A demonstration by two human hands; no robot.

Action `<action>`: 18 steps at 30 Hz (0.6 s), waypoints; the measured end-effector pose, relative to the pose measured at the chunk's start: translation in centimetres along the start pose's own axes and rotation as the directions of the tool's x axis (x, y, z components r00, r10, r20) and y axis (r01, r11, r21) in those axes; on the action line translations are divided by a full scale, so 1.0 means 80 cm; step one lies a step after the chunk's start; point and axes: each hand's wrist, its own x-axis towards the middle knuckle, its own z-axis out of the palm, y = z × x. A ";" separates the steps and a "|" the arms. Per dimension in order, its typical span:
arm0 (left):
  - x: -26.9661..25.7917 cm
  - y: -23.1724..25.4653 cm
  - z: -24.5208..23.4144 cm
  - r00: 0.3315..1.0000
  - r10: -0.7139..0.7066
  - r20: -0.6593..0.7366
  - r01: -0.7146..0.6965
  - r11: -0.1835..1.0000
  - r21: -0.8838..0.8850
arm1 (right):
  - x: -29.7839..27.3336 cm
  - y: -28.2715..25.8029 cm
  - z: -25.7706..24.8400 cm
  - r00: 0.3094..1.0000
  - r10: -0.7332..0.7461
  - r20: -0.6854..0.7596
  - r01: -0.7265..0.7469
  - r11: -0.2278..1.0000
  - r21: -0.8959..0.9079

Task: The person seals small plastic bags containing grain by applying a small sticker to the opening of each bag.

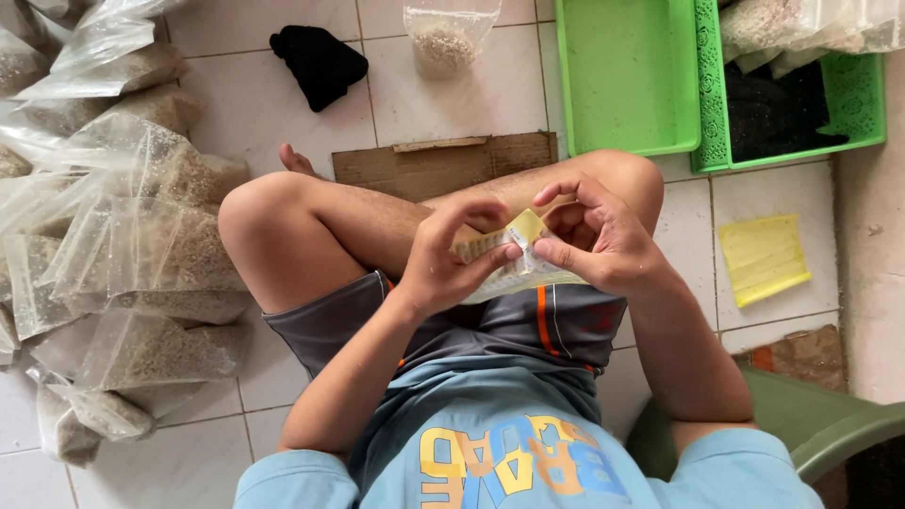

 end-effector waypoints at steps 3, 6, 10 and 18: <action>-0.003 -0.001 0.002 0.941 0.292 -0.172 -0.241 0.933 0.269 | -0.003 0.003 -0.002 1.000 0.029 -0.006 -0.029 0.999 -0.026; -0.010 0.000 0.008 0.911 0.381 -0.157 -0.318 0.892 0.321 | -0.007 0.000 -0.002 0.999 0.033 -0.006 -0.033 0.999 -0.019; -0.007 0.004 0.006 0.888 0.452 -0.091 -0.410 0.865 0.291 | -0.008 -0.008 0.002 0.999 0.045 0.004 -0.045 0.999 -0.023; -0.009 0.023 -0.002 0.973 0.229 -0.033 -0.227 0.973 0.042 | -0.012 -0.043 0.029 1.000 -0.025 -0.017 0.022 0.983 -0.183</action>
